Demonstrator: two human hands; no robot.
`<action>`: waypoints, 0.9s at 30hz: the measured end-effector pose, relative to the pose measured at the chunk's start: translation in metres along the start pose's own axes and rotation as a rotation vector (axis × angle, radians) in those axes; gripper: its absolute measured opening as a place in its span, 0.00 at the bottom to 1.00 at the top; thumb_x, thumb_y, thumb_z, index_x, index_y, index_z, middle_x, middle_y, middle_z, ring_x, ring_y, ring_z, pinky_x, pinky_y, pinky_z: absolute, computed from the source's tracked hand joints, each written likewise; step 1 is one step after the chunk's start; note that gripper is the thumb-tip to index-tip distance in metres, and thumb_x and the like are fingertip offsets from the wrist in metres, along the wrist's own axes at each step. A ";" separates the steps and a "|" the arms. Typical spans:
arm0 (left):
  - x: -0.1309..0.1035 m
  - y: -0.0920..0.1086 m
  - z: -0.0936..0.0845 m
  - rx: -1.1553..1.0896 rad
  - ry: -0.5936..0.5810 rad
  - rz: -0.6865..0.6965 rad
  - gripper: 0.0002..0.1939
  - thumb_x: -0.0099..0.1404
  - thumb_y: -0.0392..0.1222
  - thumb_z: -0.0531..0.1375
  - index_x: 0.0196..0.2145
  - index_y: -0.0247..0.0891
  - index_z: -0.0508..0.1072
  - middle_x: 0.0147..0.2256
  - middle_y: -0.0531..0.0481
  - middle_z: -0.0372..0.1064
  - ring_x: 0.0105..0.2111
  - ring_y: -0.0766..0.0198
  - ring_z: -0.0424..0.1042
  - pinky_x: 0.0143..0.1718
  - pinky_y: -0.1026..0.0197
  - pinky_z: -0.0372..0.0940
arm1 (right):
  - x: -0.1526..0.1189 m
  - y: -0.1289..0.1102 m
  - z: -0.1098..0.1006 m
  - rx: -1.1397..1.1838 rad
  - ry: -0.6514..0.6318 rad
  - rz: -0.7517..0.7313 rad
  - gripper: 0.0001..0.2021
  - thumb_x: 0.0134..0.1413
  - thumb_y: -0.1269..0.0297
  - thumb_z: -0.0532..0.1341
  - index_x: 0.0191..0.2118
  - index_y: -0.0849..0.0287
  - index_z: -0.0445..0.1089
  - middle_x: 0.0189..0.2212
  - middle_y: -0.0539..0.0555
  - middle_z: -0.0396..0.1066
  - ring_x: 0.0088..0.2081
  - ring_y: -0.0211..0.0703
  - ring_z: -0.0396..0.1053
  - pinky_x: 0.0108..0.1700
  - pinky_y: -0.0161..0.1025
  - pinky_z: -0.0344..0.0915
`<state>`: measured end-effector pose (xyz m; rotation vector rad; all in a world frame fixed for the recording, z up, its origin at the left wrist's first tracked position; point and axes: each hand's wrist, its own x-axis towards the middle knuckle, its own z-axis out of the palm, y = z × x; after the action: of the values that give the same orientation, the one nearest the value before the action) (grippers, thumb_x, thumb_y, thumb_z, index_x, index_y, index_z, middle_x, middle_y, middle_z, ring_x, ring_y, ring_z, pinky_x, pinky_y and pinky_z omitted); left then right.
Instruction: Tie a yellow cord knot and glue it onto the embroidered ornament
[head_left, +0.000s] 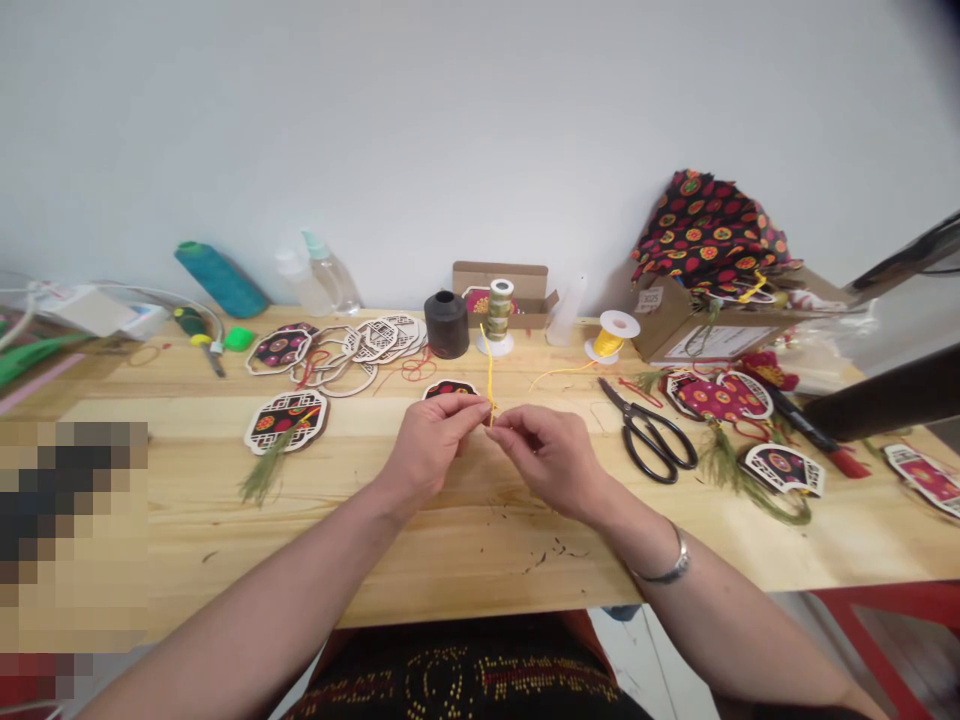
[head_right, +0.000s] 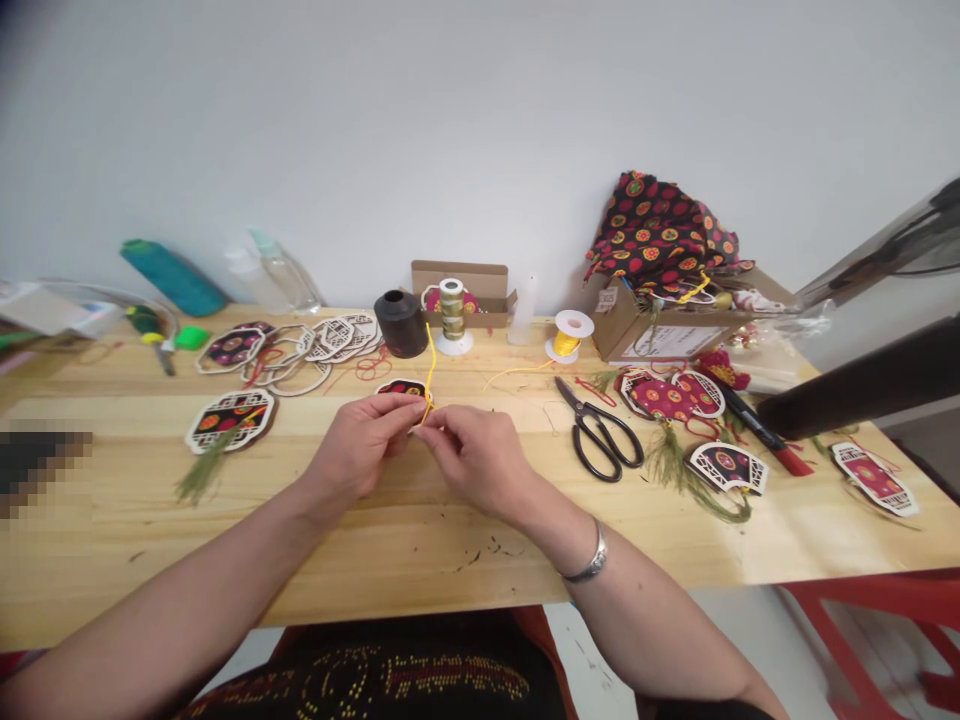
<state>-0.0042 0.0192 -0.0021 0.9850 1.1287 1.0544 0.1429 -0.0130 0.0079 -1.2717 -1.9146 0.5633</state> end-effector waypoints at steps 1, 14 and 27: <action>0.000 0.000 0.000 -0.023 -0.001 -0.017 0.08 0.48 0.41 0.66 0.25 0.34 0.77 0.15 0.57 0.62 0.15 0.76 0.49 0.16 0.67 0.43 | -0.002 0.001 0.003 -0.075 -0.025 -0.068 0.09 0.58 0.62 0.54 0.32 0.58 0.69 0.24 0.52 0.70 0.23 0.34 0.60 0.28 0.34 0.55; -0.001 0.002 -0.002 -0.140 -0.117 -0.074 0.07 0.51 0.40 0.65 0.25 0.32 0.75 0.20 0.54 0.65 0.15 0.78 0.47 0.15 0.70 0.42 | -0.003 -0.001 -0.004 -0.174 -0.079 -0.477 0.12 0.57 0.64 0.53 0.25 0.59 0.66 0.26 0.54 0.67 0.28 0.38 0.62 0.30 0.37 0.59; -0.005 0.001 0.002 0.030 -0.168 -0.039 0.10 0.51 0.43 0.64 0.30 0.36 0.78 0.21 0.53 0.67 0.15 0.76 0.50 0.15 0.67 0.43 | 0.014 0.004 -0.001 0.825 -0.034 0.549 0.16 0.40 0.54 0.66 0.30 0.61 0.65 0.18 0.46 0.64 0.18 0.30 0.58 0.19 0.30 0.55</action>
<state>-0.0032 0.0146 0.0000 1.0512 1.0248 0.9081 0.1429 0.0012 0.0106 -1.1862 -1.1005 1.4727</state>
